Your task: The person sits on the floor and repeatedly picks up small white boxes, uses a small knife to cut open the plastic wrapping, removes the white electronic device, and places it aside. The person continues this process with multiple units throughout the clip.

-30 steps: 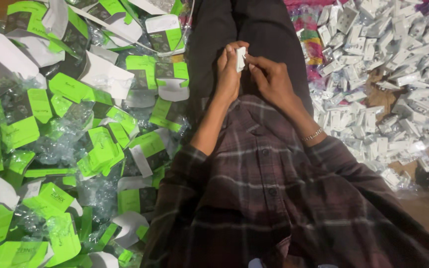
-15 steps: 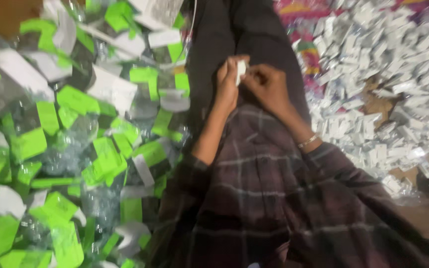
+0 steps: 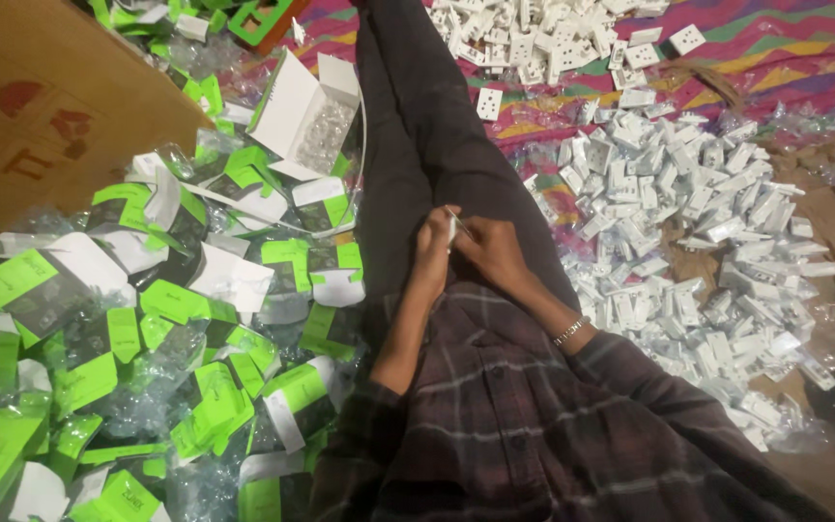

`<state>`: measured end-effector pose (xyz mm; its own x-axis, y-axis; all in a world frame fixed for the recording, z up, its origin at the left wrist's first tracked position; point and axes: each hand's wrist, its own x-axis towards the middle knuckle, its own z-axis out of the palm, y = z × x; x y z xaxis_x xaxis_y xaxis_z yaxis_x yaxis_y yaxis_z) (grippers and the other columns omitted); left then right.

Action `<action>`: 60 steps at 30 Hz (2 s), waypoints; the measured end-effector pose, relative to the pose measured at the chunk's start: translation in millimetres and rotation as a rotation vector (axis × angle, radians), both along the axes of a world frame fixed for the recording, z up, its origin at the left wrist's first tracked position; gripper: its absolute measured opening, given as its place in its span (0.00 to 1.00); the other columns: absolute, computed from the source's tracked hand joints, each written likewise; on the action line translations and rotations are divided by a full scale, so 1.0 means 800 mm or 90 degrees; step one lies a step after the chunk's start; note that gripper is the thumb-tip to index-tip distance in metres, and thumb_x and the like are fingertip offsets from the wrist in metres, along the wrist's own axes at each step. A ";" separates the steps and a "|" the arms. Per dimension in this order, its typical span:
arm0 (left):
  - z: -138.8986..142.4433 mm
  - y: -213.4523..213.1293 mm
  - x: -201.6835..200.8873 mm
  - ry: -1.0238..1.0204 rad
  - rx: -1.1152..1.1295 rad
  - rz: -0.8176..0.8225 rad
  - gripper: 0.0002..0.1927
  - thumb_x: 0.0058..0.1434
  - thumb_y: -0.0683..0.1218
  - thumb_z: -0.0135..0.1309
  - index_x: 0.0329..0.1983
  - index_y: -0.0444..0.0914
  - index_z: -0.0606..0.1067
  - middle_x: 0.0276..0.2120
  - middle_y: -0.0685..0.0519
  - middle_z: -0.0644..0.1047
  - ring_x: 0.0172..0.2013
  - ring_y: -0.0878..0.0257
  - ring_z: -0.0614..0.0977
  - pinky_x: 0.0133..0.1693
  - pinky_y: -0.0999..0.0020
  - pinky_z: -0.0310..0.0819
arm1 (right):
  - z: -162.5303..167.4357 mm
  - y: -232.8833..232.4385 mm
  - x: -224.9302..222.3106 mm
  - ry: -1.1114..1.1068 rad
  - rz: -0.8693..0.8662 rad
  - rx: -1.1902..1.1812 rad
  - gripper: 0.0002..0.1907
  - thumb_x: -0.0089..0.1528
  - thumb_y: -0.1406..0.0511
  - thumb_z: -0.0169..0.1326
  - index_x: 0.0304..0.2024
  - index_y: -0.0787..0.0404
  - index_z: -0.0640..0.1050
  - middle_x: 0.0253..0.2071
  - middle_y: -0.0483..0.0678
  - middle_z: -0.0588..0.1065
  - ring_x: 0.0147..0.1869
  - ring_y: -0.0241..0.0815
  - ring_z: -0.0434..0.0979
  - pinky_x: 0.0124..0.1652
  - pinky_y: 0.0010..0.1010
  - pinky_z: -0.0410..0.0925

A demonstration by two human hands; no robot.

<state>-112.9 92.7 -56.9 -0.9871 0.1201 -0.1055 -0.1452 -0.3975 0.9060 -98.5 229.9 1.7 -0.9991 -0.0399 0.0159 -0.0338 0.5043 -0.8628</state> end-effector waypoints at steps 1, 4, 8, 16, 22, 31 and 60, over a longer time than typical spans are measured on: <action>0.002 0.002 0.001 0.031 -0.027 0.003 0.19 0.69 0.52 0.49 0.55 0.35 0.72 0.47 0.54 0.74 0.48 0.68 0.75 0.52 0.71 0.69 | -0.002 0.000 -0.001 -0.008 -0.015 0.024 0.19 0.65 0.58 0.60 0.32 0.71 0.80 0.21 0.57 0.73 0.23 0.39 0.72 0.27 0.35 0.65; 0.006 0.008 0.002 0.058 -0.073 0.038 0.14 0.69 0.47 0.56 0.51 0.33 0.72 0.42 0.54 0.75 0.44 0.67 0.75 0.48 0.71 0.71 | -0.007 0.000 -0.001 0.021 -0.019 -0.012 0.16 0.66 0.59 0.58 0.38 0.70 0.81 0.22 0.57 0.75 0.24 0.39 0.74 0.27 0.34 0.66; 0.012 0.007 0.006 0.042 -0.182 0.130 0.14 0.75 0.49 0.52 0.44 0.32 0.78 0.33 0.54 0.78 0.35 0.67 0.75 0.39 0.70 0.71 | -0.007 0.000 0.001 0.088 -0.042 -0.039 0.15 0.65 0.61 0.56 0.42 0.68 0.82 0.27 0.57 0.78 0.28 0.40 0.81 0.30 0.33 0.70; 0.042 0.005 0.011 0.112 -0.231 0.110 0.17 0.64 0.50 0.62 0.45 0.30 0.78 0.36 0.49 0.80 0.37 0.64 0.79 0.42 0.68 0.75 | 0.008 0.003 0.000 0.094 0.004 -0.048 0.14 0.67 0.62 0.56 0.42 0.69 0.82 0.31 0.58 0.80 0.33 0.42 0.84 0.32 0.33 0.72; 0.051 0.007 0.013 0.208 -0.417 0.142 0.16 0.71 0.50 0.53 0.46 0.31 0.79 0.38 0.45 0.81 0.40 0.54 0.83 0.44 0.63 0.76 | -0.003 0.000 0.001 0.109 -0.015 -0.025 0.14 0.64 0.64 0.56 0.43 0.70 0.81 0.29 0.59 0.79 0.30 0.42 0.82 0.30 0.33 0.71; 0.004 0.002 0.009 0.160 -0.159 0.231 0.24 0.81 0.54 0.37 0.53 0.31 0.75 0.38 0.44 0.79 0.39 0.55 0.82 0.43 0.60 0.81 | -0.016 0.013 -0.018 -0.042 -0.213 -0.282 0.10 0.64 0.68 0.49 0.41 0.69 0.78 0.26 0.48 0.78 0.25 0.36 0.79 0.26 0.29 0.71; 0.000 -0.003 0.007 0.030 0.162 0.076 0.14 0.69 0.37 0.54 0.56 0.34 0.67 0.53 0.39 0.78 0.52 0.58 0.79 0.58 0.65 0.72 | 0.013 0.016 -0.002 0.017 0.035 -0.205 0.13 0.64 0.66 0.62 0.49 0.67 0.81 0.33 0.39 0.74 0.35 0.26 0.70 0.34 0.23 0.64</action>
<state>-107.1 90.6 -56.8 -0.9990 0.0197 -0.0396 -0.0433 -0.6250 0.7795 -100.3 243.0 12.1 -0.9946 -0.0824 0.0629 -0.0784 0.2017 -0.9763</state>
